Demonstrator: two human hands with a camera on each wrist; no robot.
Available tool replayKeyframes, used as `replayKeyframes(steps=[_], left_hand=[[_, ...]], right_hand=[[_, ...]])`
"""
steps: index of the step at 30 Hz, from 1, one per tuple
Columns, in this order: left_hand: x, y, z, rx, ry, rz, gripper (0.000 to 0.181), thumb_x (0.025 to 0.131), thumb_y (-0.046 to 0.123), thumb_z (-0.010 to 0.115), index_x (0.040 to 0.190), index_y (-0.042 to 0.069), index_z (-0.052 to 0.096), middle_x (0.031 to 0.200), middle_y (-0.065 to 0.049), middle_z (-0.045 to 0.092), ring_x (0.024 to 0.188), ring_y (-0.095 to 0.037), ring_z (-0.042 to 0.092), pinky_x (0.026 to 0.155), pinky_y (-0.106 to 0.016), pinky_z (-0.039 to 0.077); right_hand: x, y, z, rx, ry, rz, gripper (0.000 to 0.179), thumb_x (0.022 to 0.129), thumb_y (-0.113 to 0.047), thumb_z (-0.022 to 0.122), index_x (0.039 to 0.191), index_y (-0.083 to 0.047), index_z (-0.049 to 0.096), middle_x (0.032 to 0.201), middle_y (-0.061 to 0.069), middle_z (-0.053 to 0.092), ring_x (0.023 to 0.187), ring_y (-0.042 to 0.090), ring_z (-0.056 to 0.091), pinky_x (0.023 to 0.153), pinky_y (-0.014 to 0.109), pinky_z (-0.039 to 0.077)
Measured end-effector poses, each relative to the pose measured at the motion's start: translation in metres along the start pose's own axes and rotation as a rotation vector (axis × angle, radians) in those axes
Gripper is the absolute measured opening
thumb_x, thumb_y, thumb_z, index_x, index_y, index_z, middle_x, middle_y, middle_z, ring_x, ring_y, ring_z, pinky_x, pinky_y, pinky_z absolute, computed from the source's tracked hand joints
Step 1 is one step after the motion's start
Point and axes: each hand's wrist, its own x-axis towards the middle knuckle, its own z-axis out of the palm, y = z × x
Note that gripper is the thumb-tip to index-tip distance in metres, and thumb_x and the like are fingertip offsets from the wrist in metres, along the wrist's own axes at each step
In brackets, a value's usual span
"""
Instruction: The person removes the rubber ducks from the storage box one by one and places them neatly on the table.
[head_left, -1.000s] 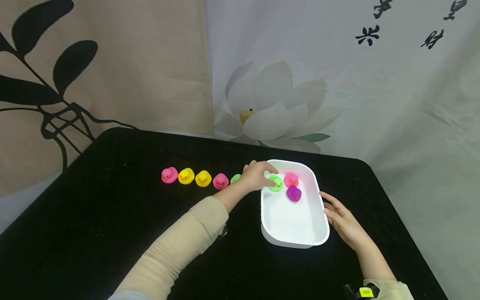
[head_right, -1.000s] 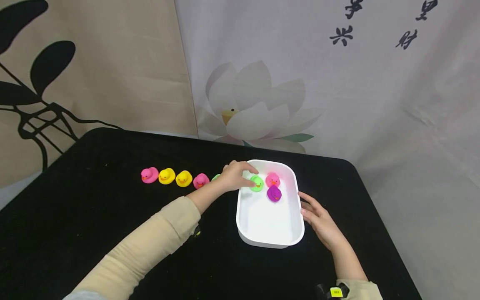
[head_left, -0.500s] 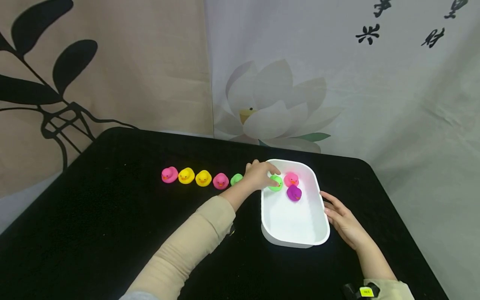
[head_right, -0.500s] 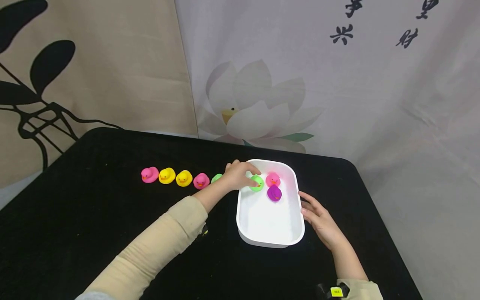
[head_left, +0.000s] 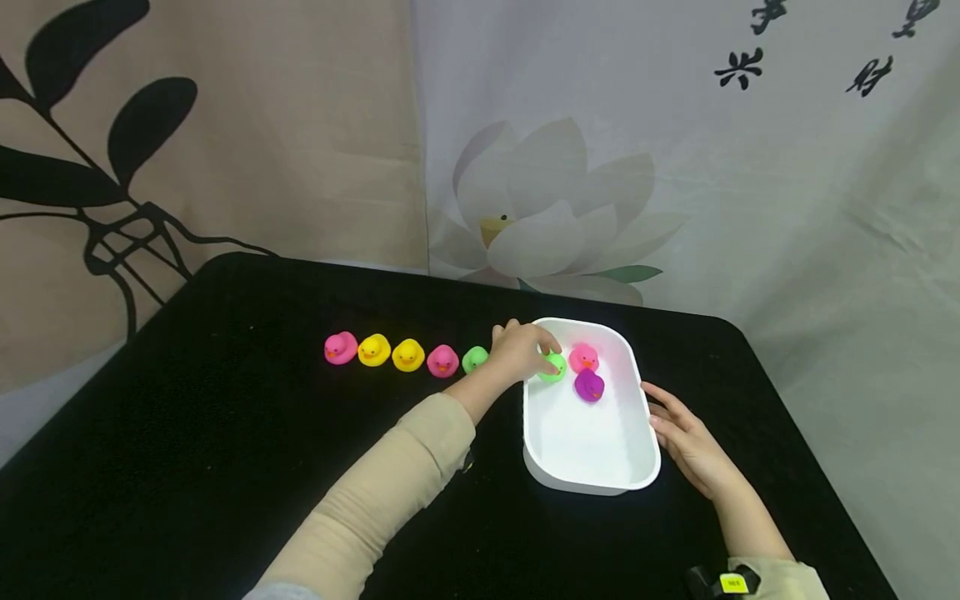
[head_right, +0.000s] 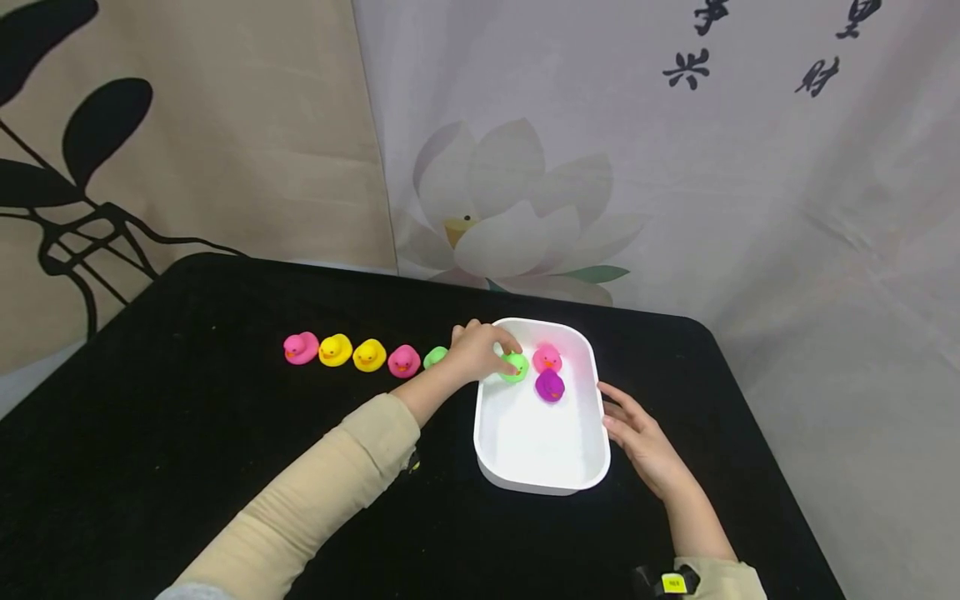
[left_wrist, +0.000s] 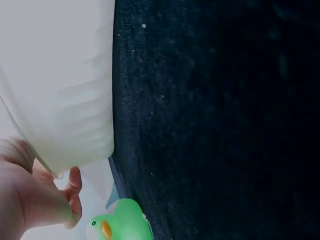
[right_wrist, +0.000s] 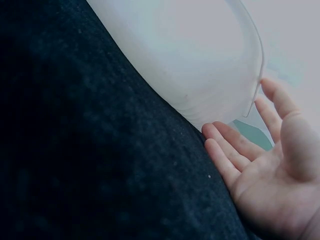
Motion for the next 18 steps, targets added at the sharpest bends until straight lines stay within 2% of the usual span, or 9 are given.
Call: replayKeyframes(steps=[10,18], left_hand=[[-0.0033,-0.0026,-0.0008,-0.034,0.043,0.027,0.03,0.076,0.033,0.081,0.104,0.025,0.076,0.088,0.013,0.064,0.094,-0.015,0.042,0.087,-0.038,0.026],[-0.007,-0.0058,-0.0031,-0.055,0.093,0.079,0.03,0.077,0.033,0.081,0.105,0.025,0.076,0.093,0.012,0.067,0.093,-0.014,0.041,0.086,-0.038,0.026]], right_hand=[[-0.0002,0.0031,-0.0008,0.012,-0.006,-0.009,0.053,0.102,-0.021,0.045,0.15,-0.011,0.025,0.145,0.027,0.031,0.114,0.007,0.055,0.091,0.029,0.044],[-0.0002,0.0033,0.0001,0.003,0.003,-0.006,0.053,0.102,-0.021,0.046,0.15,-0.012,0.025,0.145,0.026,0.032,0.114,0.007,0.055,0.091,0.029,0.044]])
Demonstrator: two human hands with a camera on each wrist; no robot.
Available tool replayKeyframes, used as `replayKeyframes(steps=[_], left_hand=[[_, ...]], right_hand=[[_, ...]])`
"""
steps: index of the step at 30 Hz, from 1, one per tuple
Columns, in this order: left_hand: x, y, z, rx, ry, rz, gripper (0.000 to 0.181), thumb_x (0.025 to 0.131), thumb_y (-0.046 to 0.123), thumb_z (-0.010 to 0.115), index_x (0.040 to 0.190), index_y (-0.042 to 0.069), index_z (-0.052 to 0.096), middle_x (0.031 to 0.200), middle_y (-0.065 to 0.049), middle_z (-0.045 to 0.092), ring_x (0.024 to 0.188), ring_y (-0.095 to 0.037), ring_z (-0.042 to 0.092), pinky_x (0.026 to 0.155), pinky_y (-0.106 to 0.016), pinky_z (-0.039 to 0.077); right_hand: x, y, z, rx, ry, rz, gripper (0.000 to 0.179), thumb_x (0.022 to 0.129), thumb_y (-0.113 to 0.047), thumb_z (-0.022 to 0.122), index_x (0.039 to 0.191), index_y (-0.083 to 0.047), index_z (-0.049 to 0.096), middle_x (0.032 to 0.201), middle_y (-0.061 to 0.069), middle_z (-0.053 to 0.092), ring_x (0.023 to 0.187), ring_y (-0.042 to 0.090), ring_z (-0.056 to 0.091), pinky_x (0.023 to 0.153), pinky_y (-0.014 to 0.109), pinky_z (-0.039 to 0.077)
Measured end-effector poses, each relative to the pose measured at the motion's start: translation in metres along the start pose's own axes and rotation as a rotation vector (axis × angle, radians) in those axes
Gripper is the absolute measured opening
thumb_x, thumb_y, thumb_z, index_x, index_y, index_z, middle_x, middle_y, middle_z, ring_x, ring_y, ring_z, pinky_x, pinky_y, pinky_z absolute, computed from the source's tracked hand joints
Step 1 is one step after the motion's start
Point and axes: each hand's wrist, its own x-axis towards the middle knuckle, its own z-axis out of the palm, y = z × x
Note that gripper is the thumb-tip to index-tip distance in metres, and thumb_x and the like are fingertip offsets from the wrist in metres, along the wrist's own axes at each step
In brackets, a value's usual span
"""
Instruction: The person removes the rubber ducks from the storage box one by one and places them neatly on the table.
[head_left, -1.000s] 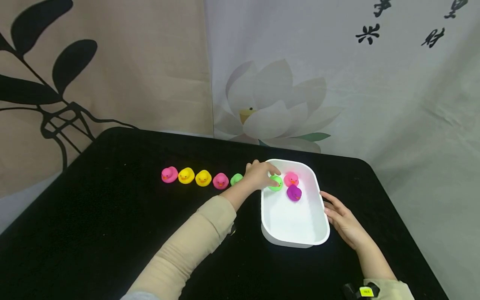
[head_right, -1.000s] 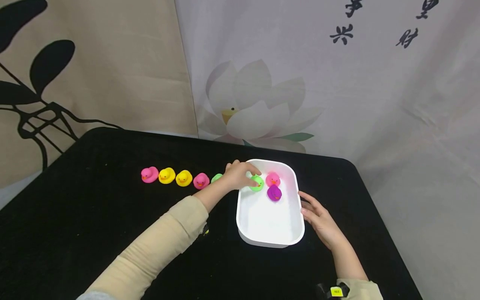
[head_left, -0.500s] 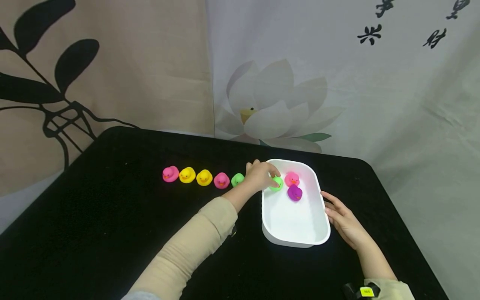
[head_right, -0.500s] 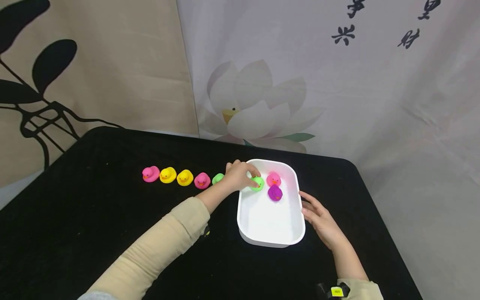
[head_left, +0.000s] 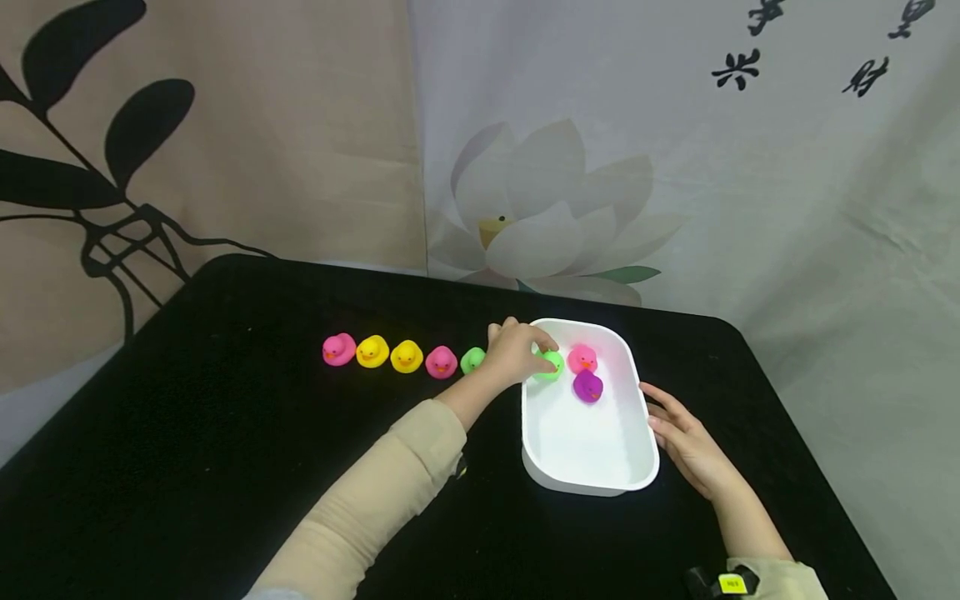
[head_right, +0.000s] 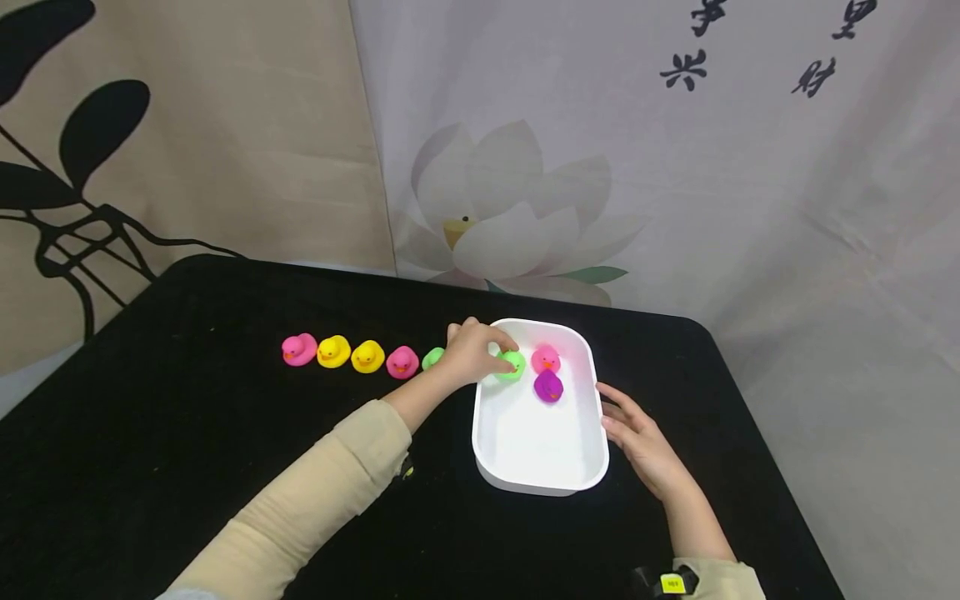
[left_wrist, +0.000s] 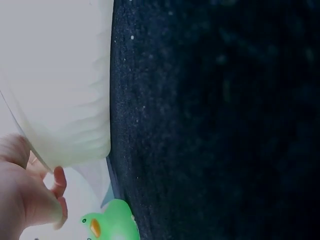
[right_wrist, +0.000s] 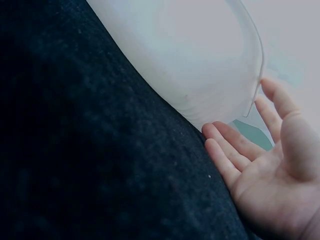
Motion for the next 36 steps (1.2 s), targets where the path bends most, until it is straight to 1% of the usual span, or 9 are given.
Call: replayKeyframes(steps=[9,12,17,20,24,31,36], left_hand=[[-0.004,-0.001,-0.001,0.007,0.086,-0.004,0.031,0.077,0.035,0.08,0.106,0.026,0.075,0.09,0.011,0.065,0.095,-0.015,0.04,0.085,-0.039,0.025],[-0.006,0.0,-0.004,-0.009,0.117,0.011,0.03,0.077,0.034,0.081,0.106,0.026,0.076,0.088,0.012,0.064,0.094,-0.014,0.04,0.085,-0.039,0.025],[-0.01,0.003,-0.011,-0.041,0.149,0.036,0.029,0.077,0.034,0.081,0.104,0.024,0.076,0.087,0.013,0.063,0.093,-0.013,0.041,0.086,-0.038,0.025],[-0.013,0.005,-0.016,-0.054,0.176,0.069,0.028,0.076,0.033,0.081,0.102,0.022,0.076,0.087,0.013,0.064,0.092,-0.012,0.042,0.086,-0.038,0.026],[-0.019,0.007,-0.024,-0.097,0.212,0.126,0.026,0.077,0.029,0.082,0.1,0.019,0.076,0.086,0.012,0.066,0.09,-0.013,0.043,0.086,-0.038,0.026],[-0.031,0.006,-0.037,-0.149,0.222,0.174,0.026,0.079,0.026,0.079,0.102,0.017,0.075,0.09,0.011,0.065,0.09,-0.011,0.043,0.087,-0.037,0.027],[-0.039,0.004,-0.045,-0.168,0.247,0.23,0.026,0.078,0.023,0.08,0.101,0.014,0.075,0.093,0.008,0.066,0.09,-0.012,0.043,0.088,-0.037,0.029]], right_hand=[[0.0,0.0,-0.001,-0.004,0.006,0.005,0.053,0.101,-0.021,0.047,0.149,-0.012,0.026,0.146,0.026,0.032,0.114,0.008,0.055,0.092,0.032,0.044],[0.001,-0.001,-0.001,-0.007,0.004,0.002,0.054,0.102,-0.021,0.047,0.15,-0.011,0.025,0.146,0.026,0.032,0.114,0.008,0.055,0.092,0.032,0.044],[0.0,-0.001,-0.001,-0.007,0.003,0.006,0.054,0.102,-0.022,0.046,0.15,-0.011,0.025,0.145,0.026,0.032,0.114,0.006,0.055,0.092,0.032,0.044],[0.0,0.0,-0.001,-0.006,-0.005,-0.003,0.053,0.102,-0.021,0.046,0.15,-0.011,0.025,0.145,0.028,0.032,0.114,0.007,0.055,0.092,0.031,0.044],[0.0,-0.001,-0.001,-0.002,-0.004,-0.006,0.053,0.102,-0.02,0.045,0.149,-0.01,0.025,0.144,0.03,0.032,0.113,0.007,0.056,0.091,0.03,0.045],[0.0,-0.003,0.001,0.005,0.003,0.001,0.053,0.101,-0.02,0.047,0.149,-0.01,0.025,0.144,0.028,0.033,0.113,0.008,0.056,0.091,0.03,0.044],[-0.001,-0.004,0.002,0.015,0.015,0.006,0.052,0.101,-0.019,0.047,0.149,-0.01,0.027,0.143,0.028,0.034,0.113,0.008,0.056,0.091,0.029,0.044]])
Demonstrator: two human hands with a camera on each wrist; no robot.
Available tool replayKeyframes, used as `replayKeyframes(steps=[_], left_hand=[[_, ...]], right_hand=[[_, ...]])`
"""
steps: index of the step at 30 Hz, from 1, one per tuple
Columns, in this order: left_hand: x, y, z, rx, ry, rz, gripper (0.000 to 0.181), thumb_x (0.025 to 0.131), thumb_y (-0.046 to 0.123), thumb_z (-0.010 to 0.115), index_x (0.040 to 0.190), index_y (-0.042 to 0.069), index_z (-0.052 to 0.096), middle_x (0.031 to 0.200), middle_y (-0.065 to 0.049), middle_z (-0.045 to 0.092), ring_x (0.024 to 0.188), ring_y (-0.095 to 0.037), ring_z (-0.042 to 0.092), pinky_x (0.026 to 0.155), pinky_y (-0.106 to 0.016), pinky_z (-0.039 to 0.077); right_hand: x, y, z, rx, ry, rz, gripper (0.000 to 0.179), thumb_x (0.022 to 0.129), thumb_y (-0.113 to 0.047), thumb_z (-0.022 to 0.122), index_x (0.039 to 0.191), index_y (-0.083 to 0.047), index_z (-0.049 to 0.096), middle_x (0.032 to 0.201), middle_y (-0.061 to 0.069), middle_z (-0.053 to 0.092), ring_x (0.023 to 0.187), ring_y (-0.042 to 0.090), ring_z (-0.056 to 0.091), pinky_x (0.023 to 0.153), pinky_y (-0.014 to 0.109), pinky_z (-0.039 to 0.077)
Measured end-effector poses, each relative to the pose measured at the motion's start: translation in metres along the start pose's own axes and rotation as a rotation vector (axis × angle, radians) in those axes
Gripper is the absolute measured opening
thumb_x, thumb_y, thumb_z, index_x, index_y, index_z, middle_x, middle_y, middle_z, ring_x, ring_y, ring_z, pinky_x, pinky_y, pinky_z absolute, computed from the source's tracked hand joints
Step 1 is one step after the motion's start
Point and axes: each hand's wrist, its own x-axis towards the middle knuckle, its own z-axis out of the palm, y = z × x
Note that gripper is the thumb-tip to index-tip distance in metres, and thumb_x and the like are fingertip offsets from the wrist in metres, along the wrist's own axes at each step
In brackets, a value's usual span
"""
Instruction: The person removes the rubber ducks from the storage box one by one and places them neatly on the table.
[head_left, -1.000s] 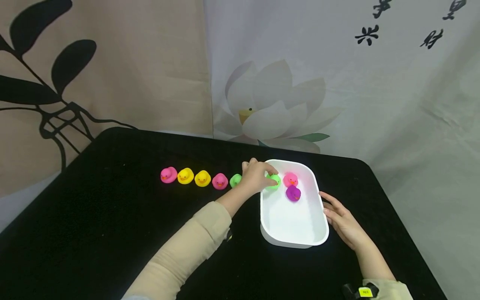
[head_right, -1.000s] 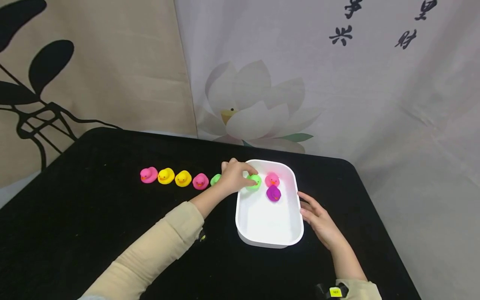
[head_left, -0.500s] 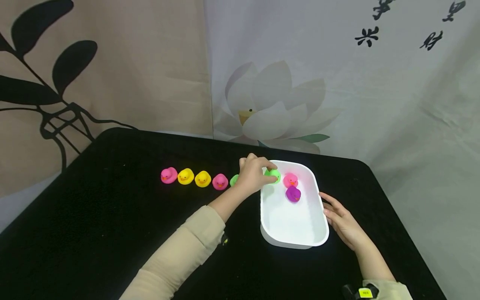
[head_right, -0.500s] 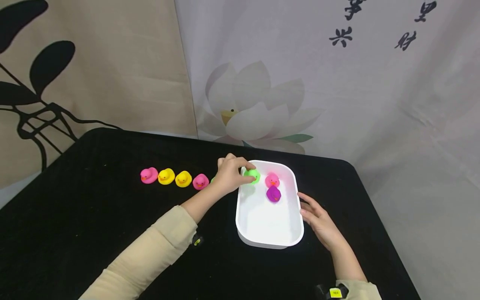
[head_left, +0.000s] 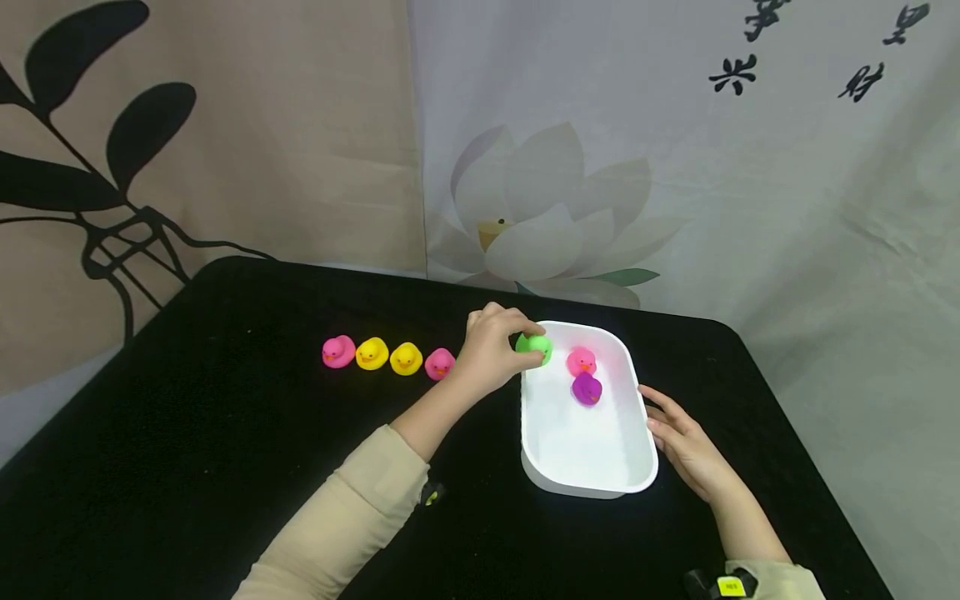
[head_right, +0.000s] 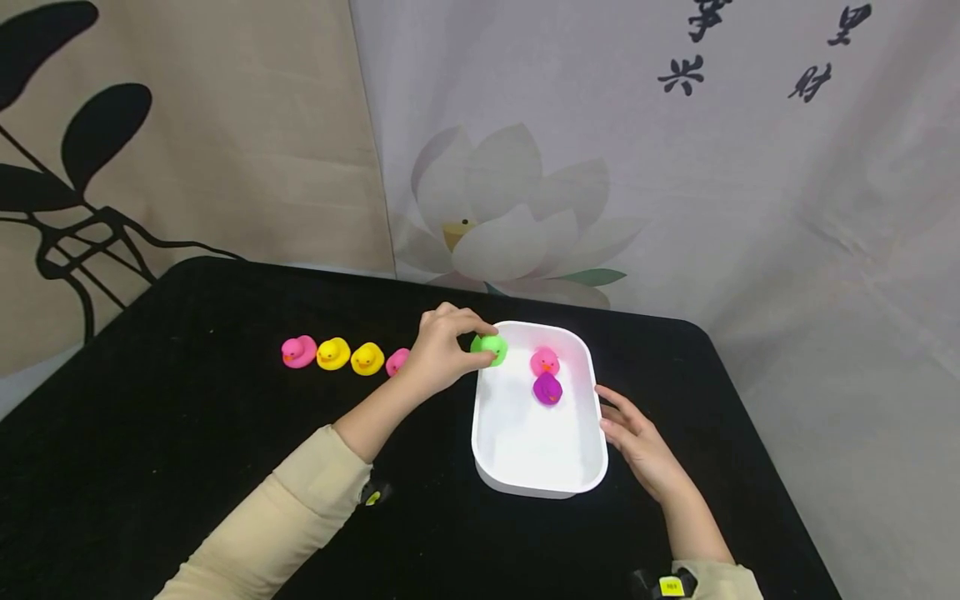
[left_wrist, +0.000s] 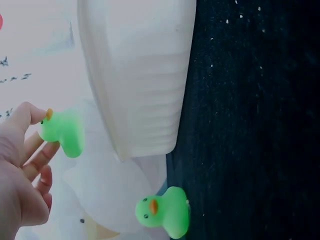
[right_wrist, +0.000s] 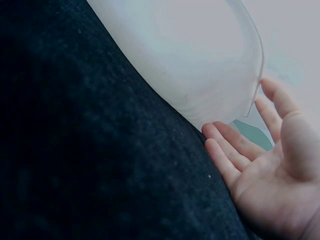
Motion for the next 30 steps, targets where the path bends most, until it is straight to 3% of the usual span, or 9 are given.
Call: replayKeyframes(steps=[11,19,30], left_hand=[[-0.01,0.001,-0.026,-0.038,0.055,0.074,0.022,0.075,0.016,0.08,0.096,0.01,0.076,0.09,0.007,0.066,0.088,-0.013,0.044,0.087,-0.037,0.029],[-0.019,-0.001,-0.046,-0.072,0.046,0.046,0.024,0.075,0.015,0.079,0.098,0.011,0.075,0.094,0.009,0.066,0.093,-0.012,0.045,0.09,-0.038,0.028],[-0.03,-0.016,-0.072,-0.134,0.093,0.072,0.024,0.074,0.009,0.078,0.098,0.009,0.075,0.095,0.007,0.067,0.094,-0.015,0.046,0.091,-0.043,0.029]], right_hand=[[0.001,0.003,-0.003,-0.011,-0.011,-0.007,0.053,0.102,-0.021,0.046,0.149,-0.011,0.026,0.144,0.029,0.032,0.113,0.007,0.056,0.091,0.029,0.045],[0.002,0.003,-0.003,-0.013,-0.012,0.002,0.054,0.101,-0.021,0.047,0.15,-0.01,0.025,0.145,0.028,0.032,0.114,0.008,0.055,0.092,0.032,0.044],[0.0,0.0,-0.002,-0.015,-0.013,0.005,0.055,0.102,-0.02,0.046,0.15,-0.008,0.023,0.145,0.028,0.033,0.114,0.009,0.055,0.092,0.03,0.043]])
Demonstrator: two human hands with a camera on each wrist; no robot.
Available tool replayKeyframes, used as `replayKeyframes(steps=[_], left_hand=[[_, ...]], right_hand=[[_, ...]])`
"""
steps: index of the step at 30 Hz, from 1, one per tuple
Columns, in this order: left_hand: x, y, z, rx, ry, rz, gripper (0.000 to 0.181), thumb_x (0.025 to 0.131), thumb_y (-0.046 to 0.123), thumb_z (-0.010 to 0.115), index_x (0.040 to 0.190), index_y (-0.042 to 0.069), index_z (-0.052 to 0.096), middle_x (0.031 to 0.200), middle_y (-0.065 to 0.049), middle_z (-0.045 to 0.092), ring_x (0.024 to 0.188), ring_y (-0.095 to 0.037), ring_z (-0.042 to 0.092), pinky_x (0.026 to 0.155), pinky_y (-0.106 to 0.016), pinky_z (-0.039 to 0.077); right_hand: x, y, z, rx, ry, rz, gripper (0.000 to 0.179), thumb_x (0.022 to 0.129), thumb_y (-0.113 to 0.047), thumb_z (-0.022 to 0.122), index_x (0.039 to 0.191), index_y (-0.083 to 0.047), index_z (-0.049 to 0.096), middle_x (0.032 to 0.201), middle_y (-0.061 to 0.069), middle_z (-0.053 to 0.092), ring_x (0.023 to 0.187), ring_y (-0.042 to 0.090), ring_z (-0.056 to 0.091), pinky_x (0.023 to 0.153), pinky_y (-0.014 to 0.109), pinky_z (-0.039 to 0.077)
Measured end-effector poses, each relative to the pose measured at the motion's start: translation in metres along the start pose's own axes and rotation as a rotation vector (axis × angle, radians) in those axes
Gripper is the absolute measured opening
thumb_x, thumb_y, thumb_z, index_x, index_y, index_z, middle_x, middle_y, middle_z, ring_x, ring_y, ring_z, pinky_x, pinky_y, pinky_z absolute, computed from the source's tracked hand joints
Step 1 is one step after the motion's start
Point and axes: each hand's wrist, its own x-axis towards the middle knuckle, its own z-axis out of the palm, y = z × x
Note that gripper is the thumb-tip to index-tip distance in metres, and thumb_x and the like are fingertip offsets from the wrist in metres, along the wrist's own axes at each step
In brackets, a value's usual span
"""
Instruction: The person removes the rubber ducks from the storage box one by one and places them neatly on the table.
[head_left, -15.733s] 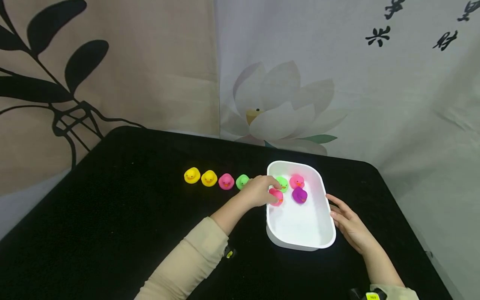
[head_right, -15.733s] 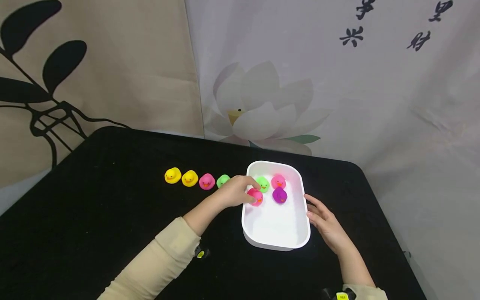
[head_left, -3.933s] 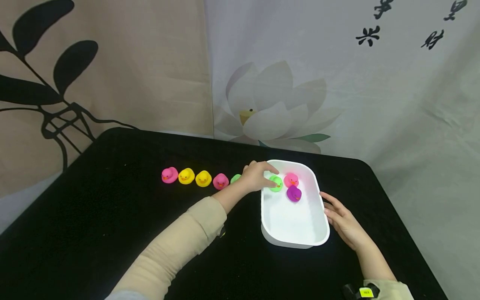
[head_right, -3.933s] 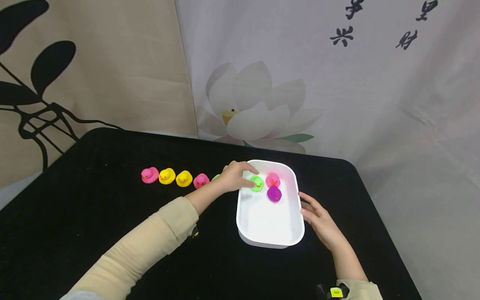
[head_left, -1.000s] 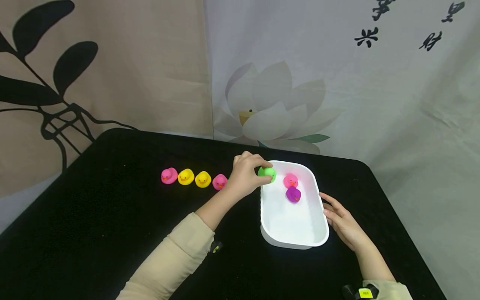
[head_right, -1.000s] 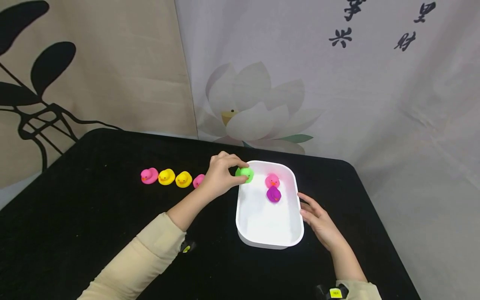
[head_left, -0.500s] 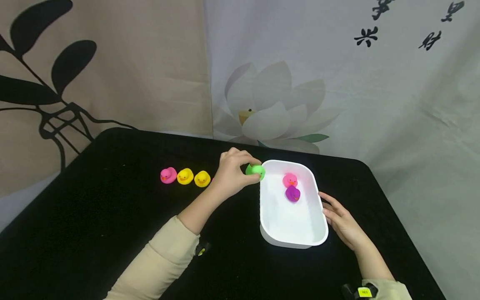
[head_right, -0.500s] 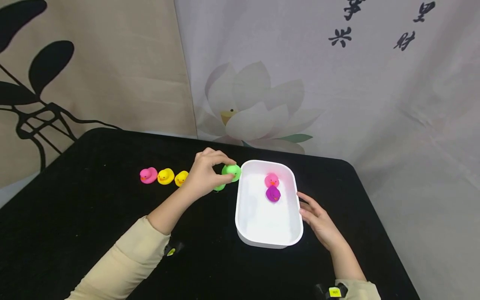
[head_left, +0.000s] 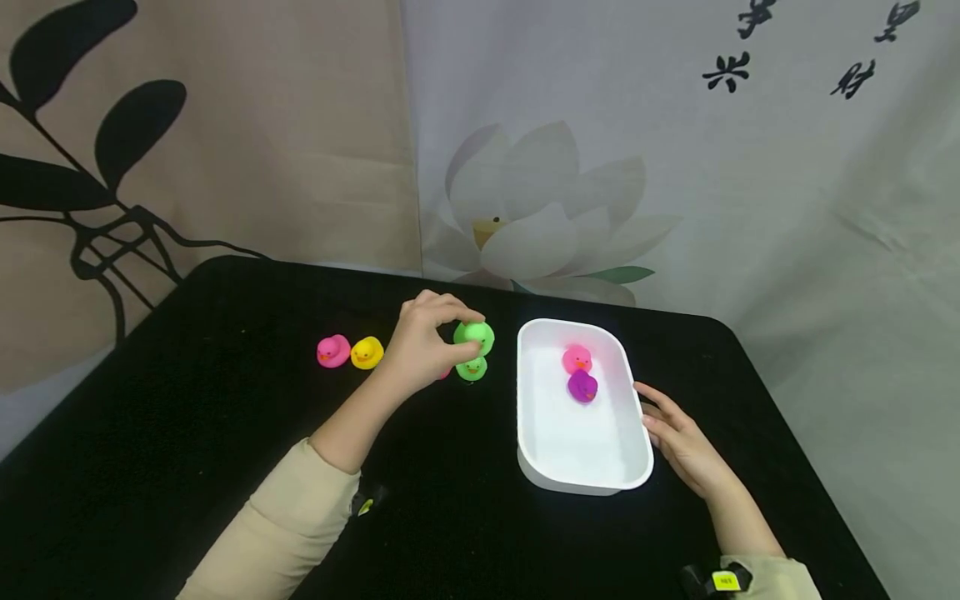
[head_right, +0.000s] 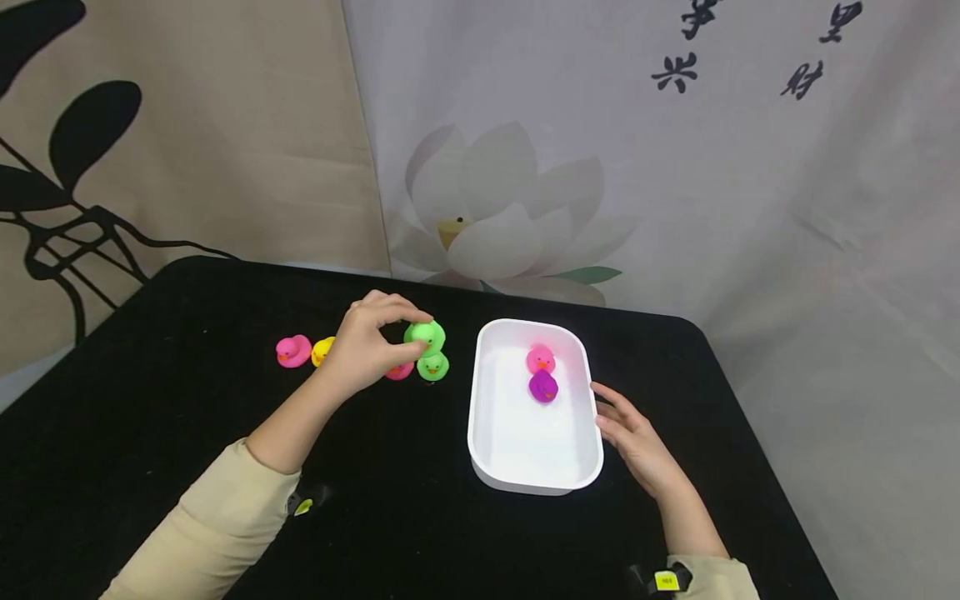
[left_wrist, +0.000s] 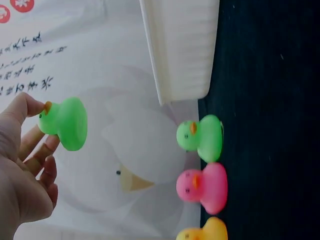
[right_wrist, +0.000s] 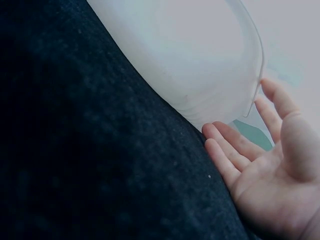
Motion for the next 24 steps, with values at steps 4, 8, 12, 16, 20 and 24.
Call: replayKeyframes(steps=[4,8,12,16,20,24], left_hand=[[-0.004,-0.005,-0.013,-0.006,0.021,-0.015,0.025,0.074,0.009,0.078,0.098,0.009,0.075,0.096,0.006,0.067,0.095,-0.015,0.046,0.092,-0.045,0.029],[-0.008,-0.01,-0.024,0.0,0.043,-0.028,0.026,0.073,0.007,0.077,0.099,0.009,0.075,0.096,0.005,0.067,0.095,-0.016,0.047,0.09,-0.045,0.03],[-0.011,-0.016,-0.034,-0.004,0.07,-0.047,0.026,0.073,0.006,0.077,0.099,0.007,0.074,0.097,0.003,0.067,0.097,-0.017,0.047,0.084,-0.042,0.035],[-0.015,-0.021,-0.045,-0.001,0.09,-0.095,0.027,0.074,0.005,0.077,0.101,0.007,0.073,0.101,0.0,0.066,0.101,-0.018,0.048,0.083,-0.042,0.036],[-0.016,-0.025,-0.059,0.014,0.108,-0.15,0.027,0.076,0.005,0.076,0.103,0.007,0.073,0.105,-0.001,0.065,0.105,-0.019,0.047,0.086,-0.044,0.035],[-0.018,-0.031,-0.074,0.031,0.12,-0.201,0.026,0.078,0.005,0.074,0.104,0.007,0.072,0.107,-0.003,0.063,0.105,-0.019,0.045,0.087,-0.046,0.034]], right_hand=[[0.0,0.0,0.001,0.001,0.003,0.0,0.055,0.102,-0.02,0.046,0.15,-0.008,0.023,0.145,0.028,0.032,0.114,0.008,0.055,0.093,0.03,0.043],[0.0,0.0,0.001,-0.009,0.007,0.004,0.055,0.102,-0.021,0.046,0.15,-0.008,0.024,0.145,0.027,0.032,0.115,0.008,0.054,0.094,0.034,0.042],[0.0,0.001,0.001,-0.013,0.009,0.006,0.055,0.102,-0.022,0.046,0.15,-0.008,0.024,0.145,0.027,0.034,0.114,0.009,0.055,0.094,0.035,0.042],[0.0,0.001,0.001,-0.007,0.006,0.0,0.054,0.102,-0.021,0.046,0.15,-0.008,0.024,0.144,0.028,0.034,0.114,0.009,0.055,0.093,0.031,0.043],[0.0,0.0,0.001,-0.002,0.006,-0.002,0.054,0.102,-0.02,0.046,0.15,-0.007,0.024,0.143,0.029,0.034,0.113,0.009,0.055,0.092,0.028,0.043],[0.0,-0.001,0.001,-0.004,0.01,0.002,0.054,0.102,-0.021,0.046,0.15,-0.007,0.024,0.144,0.028,0.034,0.113,0.009,0.055,0.092,0.028,0.043]])
